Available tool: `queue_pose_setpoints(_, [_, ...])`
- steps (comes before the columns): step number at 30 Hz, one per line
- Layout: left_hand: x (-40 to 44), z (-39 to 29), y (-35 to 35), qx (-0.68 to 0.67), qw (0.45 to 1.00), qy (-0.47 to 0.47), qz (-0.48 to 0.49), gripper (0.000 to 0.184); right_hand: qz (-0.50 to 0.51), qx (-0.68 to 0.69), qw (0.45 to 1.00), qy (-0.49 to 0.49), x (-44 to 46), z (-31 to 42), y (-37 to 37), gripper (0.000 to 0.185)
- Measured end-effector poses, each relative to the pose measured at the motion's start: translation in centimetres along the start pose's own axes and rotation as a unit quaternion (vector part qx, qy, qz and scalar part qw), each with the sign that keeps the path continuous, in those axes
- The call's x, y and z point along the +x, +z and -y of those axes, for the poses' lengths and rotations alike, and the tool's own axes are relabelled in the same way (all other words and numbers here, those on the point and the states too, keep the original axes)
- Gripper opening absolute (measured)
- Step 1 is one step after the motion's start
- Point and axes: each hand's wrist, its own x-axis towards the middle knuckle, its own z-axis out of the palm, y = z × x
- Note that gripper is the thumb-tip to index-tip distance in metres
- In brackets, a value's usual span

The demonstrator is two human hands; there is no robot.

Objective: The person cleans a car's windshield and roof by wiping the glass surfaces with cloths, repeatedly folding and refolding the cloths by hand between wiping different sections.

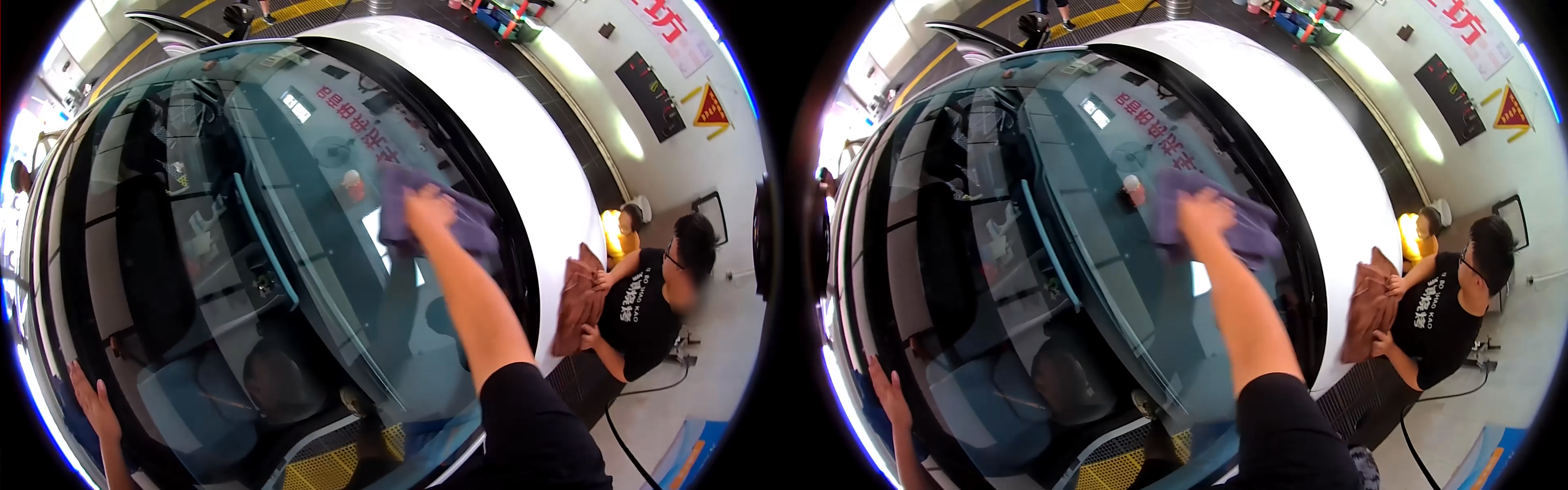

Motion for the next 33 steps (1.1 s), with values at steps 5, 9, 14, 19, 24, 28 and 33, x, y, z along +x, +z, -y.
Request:
queue_pose_setpoints(5, [-0.7, -0.6, -1.2, -0.014, 1.000, 0.005, 0.005, 0.058, -0.110, 0.116, 0.799, -0.579, -24.9, 23.0, -0.5, 0.078])
queue_pose_setpoints(9, [-0.9, -0.9, -2.3, -0.097, 0.995, 0.009, 0.020, 0.059, 0.143, 0.245, 0.593, -0.754, -36.6, 30.2, 4.3, 0.089])
queue_pose_setpoints(14, [-0.6, -0.9, -2.2, -0.143, 0.989, 0.007, 0.026, 0.064, 0.171, 0.218, 0.709, -0.648, -25.8, 33.3, 2.6, 0.098])
queue_pose_setpoints(19, [-0.3, 0.1, -1.8, -0.169, 0.985, 0.014, 0.026, 0.068, 0.085, 0.186, 0.850, -0.485, -6.0, 28.6, 1.6, 0.092])
queue_pose_setpoints(24, [0.0, -0.2, -2.1, -0.187, 0.982, -0.001, 0.038, 0.069, 0.068, 0.170, 0.928, -0.325, 12.0, 13.5, 3.4, 0.090])
queue_pose_setpoints(28, [0.5, -1.0, -2.8, -0.193, 0.980, -0.002, 0.043, 0.069, 0.086, 0.172, 0.977, -0.094, 19.0, -5.0, 4.1, 0.100])
queue_pose_setpoints(33, [1.0, -1.0, -1.9, -0.116, 0.993, 0.018, 0.024, 0.063, 0.040, -0.069, 0.991, -0.109, 16.0, -14.0, 6.3, 0.057])
